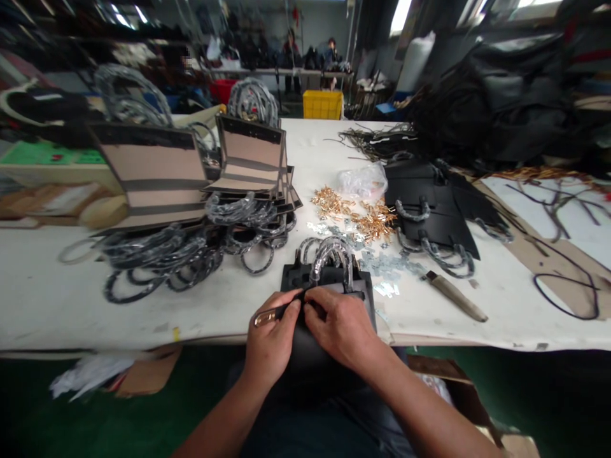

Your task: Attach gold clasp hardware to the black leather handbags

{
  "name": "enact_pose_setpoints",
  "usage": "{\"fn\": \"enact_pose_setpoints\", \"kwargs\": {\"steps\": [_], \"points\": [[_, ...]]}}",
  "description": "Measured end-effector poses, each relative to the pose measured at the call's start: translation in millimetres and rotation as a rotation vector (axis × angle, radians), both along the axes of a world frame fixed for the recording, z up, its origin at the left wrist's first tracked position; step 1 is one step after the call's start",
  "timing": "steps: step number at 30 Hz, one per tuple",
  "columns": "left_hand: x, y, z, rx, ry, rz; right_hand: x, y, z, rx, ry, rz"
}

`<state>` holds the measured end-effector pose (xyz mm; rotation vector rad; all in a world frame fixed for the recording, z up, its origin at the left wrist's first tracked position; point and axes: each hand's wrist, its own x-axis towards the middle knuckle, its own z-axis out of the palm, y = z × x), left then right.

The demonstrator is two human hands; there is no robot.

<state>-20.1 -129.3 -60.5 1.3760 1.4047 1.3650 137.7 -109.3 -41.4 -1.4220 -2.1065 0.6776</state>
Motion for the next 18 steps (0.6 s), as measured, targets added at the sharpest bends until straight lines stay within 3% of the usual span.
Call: {"fn": "enact_pose_setpoints", "kwargs": {"steps": [9, 18], "points": [[0, -3, 7.4, 0.087, 0.055, -0.014, -5, 2, -2.6, -0.080, 0.221, -0.039], [-2, -4, 7.5, 0.053, 0.040, -0.038, -13, -1, -17.9, -0.071, 0.400, -0.255]]}}
